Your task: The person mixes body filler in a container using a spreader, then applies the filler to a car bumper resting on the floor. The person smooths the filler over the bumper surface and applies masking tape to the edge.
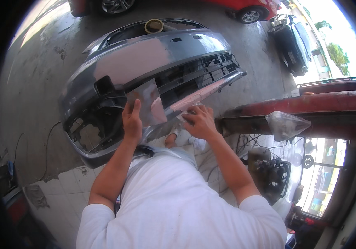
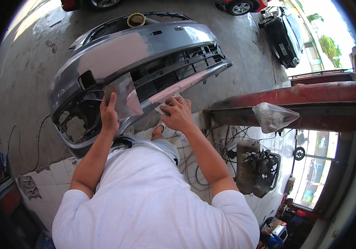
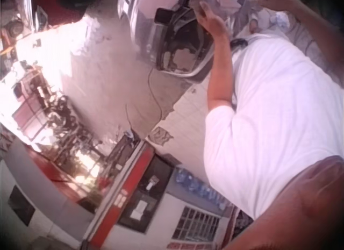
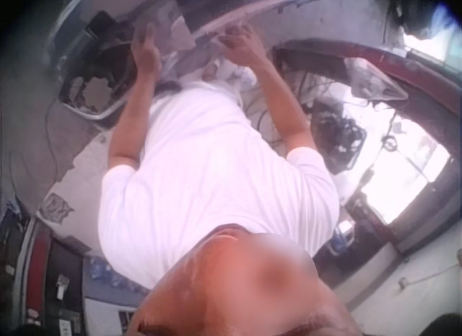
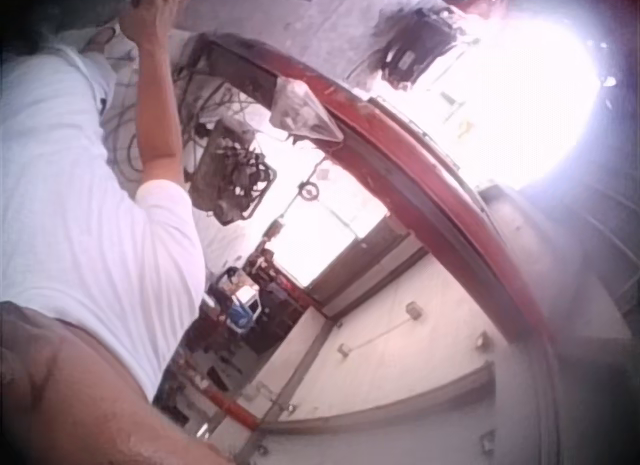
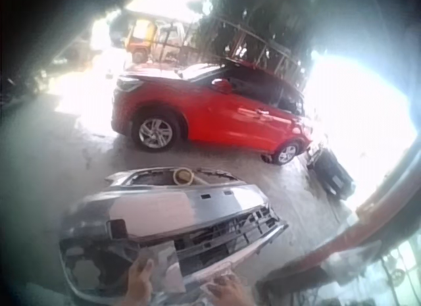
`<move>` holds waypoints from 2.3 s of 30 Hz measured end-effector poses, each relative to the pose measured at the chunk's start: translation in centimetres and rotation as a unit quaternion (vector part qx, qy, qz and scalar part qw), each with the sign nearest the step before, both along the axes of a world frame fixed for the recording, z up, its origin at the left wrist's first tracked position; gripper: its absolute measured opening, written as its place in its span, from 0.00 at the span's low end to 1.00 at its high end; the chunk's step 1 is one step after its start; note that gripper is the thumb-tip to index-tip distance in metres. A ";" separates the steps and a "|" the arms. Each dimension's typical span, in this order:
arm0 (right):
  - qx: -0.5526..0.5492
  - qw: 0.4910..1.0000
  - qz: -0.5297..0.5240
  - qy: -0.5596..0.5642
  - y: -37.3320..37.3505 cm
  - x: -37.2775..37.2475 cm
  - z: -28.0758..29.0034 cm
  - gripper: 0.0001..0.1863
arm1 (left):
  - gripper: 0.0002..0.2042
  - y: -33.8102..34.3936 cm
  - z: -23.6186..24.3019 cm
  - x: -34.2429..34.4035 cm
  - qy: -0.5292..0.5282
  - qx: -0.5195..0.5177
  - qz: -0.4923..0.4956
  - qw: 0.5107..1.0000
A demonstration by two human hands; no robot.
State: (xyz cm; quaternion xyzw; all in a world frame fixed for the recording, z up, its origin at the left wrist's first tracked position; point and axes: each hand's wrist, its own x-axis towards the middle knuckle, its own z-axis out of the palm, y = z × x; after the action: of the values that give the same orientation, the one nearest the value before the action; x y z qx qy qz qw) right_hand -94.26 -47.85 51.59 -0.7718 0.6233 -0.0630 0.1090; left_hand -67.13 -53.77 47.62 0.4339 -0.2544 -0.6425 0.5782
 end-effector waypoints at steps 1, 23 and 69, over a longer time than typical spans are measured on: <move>-0.015 1.000 -0.006 -0.006 -0.2 -0.1 0.2 0.19 | 0.19 0.0 -0.1 0.1 0.004 0.004 0.003 1.000; 0.028 0.999 -0.008 0.014 -4.0 -5.0 5.6 0.20 | 0.16 0.8 -0.8 -1.5 -0.058 -0.026 -0.006 0.998; 0.067 0.997 0.004 -0.030 -14.4 -27.7 -2.4 0.20 | 0.28 -0.3 -3.1 -7.9 -0.065 0.115 0.233 0.963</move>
State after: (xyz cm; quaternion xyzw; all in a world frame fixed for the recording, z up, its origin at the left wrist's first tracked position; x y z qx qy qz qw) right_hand -121.95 -62.29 49.21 -0.7630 0.6195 -0.0435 0.1796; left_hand -75.01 -54.10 44.54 0.5856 -0.1080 -0.4849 0.6405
